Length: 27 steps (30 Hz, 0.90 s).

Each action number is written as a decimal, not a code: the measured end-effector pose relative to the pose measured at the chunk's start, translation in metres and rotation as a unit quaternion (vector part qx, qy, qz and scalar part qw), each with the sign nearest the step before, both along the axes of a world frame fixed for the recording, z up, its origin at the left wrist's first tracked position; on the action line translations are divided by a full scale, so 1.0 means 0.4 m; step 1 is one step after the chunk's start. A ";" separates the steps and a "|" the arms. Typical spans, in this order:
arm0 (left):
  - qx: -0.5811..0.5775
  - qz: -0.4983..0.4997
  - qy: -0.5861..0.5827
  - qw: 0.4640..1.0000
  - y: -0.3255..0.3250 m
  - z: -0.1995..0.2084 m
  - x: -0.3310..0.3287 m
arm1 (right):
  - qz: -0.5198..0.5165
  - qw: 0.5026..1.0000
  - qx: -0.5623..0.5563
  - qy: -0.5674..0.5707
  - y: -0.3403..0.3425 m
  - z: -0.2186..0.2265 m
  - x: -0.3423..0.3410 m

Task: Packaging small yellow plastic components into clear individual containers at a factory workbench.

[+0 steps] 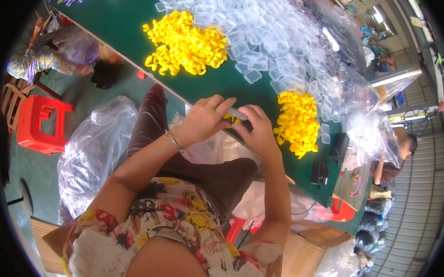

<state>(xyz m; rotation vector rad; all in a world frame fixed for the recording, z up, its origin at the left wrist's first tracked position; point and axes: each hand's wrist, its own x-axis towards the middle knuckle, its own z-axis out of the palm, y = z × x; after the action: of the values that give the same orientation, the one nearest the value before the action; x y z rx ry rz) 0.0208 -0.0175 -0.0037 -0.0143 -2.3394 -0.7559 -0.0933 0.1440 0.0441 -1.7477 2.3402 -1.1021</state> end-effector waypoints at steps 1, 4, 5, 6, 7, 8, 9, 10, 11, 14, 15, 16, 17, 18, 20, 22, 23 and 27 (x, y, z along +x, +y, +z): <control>0.000 0.000 -0.001 1.000 -0.001 -0.006 -0.005 | 0.000 1.000 0.000 -0.001 -0.001 -0.013 0.004; -0.041 -0.014 0.022 0.999 -0.007 -0.020 -0.026 | -0.030 0.992 -0.054 0.105 0.003 -0.074 -0.004; -0.020 -0.030 0.012 0.999 -0.015 -0.022 -0.026 | -0.030 0.992 -0.056 0.105 -0.001 -0.076 -0.001; 0.002 -0.046 0.002 0.999 -0.023 -0.023 -0.025 | -0.027 0.998 -0.044 0.044 -0.006 -0.077 0.004; 0.000 -0.045 0.002 0.999 -0.030 -0.025 -0.021 | -0.023 0.999 -0.032 -0.018 -0.011 -0.076 0.006; 0.031 -0.053 0.025 0.998 -0.035 -0.023 -0.014 | -0.021 0.999 -0.033 -0.019 -0.018 -0.069 0.007; 0.062 -0.061 0.048 0.995 -0.039 -0.021 -0.008 | -0.005 0.998 -0.016 -0.066 -0.028 -0.056 0.007; 0.060 -0.058 0.047 0.995 -0.039 -0.018 -0.001 | 0.013 0.993 0.002 -0.113 -0.040 -0.051 0.003; 0.091 -0.047 0.044 0.994 -0.029 -0.005 0.009 | 0.040 0.989 -0.002 -0.142 -0.037 -0.064 -0.045; 0.084 -0.045 0.001 0.995 -0.002 -0.005 0.053 | -0.093 0.987 -0.073 0.112 -0.109 -0.070 -0.141; 0.046 -0.060 -0.034 0.997 0.004 -0.005 0.067 | -0.178 0.951 -0.052 0.249 -0.130 -0.074 -0.162; 0.011 -0.090 -0.099 0.991 0.016 -0.016 0.080 | -0.177 0.951 -0.055 0.248 -0.141 -0.086 -0.187; 0.008 -0.084 -0.099 0.991 0.018 -0.020 0.090 | -0.183 0.953 -0.023 0.242 -0.158 -0.109 -0.215; 0.009 -0.088 -0.096 0.991 0.024 -0.024 0.097 | -0.190 0.953 0.012 0.236 -0.167 -0.116 -0.224; 0.004 -0.088 -0.102 0.991 0.016 -0.023 0.100 | -0.191 0.944 0.043 0.264 -0.169 -0.116 -0.233; 0.009 -0.054 -0.057 0.997 -0.022 -0.007 0.089 | -0.181 0.921 0.048 0.341 -0.160 -0.109 -0.229; 0.014 -0.018 -0.012 1.000 -0.051 0.010 0.080 | -0.180 0.921 0.049 0.341 -0.154 -0.094 -0.212; -0.095 0.168 -0.006 0.981 -0.195 0.032 -0.005 | -0.243 0.941 0.028 0.231 -0.107 -0.077 -0.128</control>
<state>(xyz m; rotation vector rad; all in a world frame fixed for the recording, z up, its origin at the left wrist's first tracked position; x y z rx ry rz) 0.0189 -0.0955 0.0091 0.2961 -2.3341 -0.3671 -0.1444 0.1012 0.0132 -1.5836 3.1763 -0.6847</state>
